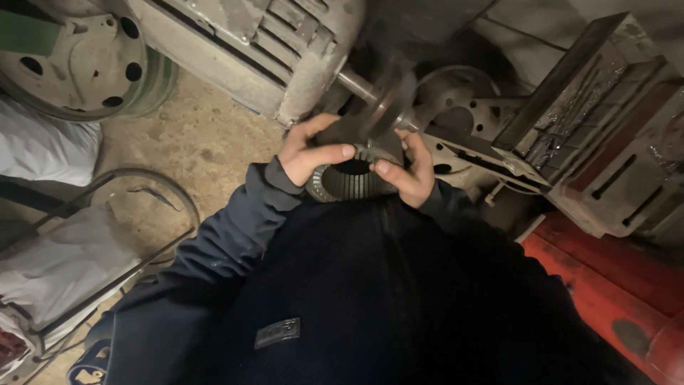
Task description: Polishing a metal stator part using a bench-mounted grinding wheel.
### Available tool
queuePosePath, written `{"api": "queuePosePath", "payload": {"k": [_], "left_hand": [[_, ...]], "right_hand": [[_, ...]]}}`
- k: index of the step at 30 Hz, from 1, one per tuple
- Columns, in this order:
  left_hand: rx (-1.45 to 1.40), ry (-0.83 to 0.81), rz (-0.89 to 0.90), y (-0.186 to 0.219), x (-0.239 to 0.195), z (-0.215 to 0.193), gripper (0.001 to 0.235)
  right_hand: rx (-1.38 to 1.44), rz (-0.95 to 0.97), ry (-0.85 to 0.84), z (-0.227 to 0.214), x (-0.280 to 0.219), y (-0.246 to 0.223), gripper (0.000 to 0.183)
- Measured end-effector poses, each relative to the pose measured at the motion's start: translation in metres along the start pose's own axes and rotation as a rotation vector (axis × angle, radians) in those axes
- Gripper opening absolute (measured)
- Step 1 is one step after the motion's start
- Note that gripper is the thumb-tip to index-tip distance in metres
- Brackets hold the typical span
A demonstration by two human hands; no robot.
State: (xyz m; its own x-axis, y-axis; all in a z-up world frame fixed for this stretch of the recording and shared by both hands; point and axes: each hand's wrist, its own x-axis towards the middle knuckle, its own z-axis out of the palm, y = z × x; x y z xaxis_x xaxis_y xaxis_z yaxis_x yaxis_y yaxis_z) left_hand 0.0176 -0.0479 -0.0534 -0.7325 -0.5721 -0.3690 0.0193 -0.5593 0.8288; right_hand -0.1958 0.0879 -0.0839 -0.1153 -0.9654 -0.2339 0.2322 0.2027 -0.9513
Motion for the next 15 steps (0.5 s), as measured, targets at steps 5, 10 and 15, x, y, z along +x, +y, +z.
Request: {"api": "queuePosePath", "payload": {"k": [5, 10, 15], "left_hand": [[-0.086, 0.023, -0.021, -0.003, 0.003, 0.002, 0.042], [-0.017, 0.044, 0.035, -0.01, 0.006, -0.001, 0.039], [-0.017, 0.074, -0.029, -0.011, 0.009, -0.002, 0.04]], "right_hand": [[0.015, 0.005, -0.002, 0.004, 0.005, -0.009, 0.059], [0.028, 0.005, -0.009, 0.002, 0.006, -0.001, 0.059], [0.039, 0.038, -0.002, -0.001, 0.008, 0.0, 0.057]]}}
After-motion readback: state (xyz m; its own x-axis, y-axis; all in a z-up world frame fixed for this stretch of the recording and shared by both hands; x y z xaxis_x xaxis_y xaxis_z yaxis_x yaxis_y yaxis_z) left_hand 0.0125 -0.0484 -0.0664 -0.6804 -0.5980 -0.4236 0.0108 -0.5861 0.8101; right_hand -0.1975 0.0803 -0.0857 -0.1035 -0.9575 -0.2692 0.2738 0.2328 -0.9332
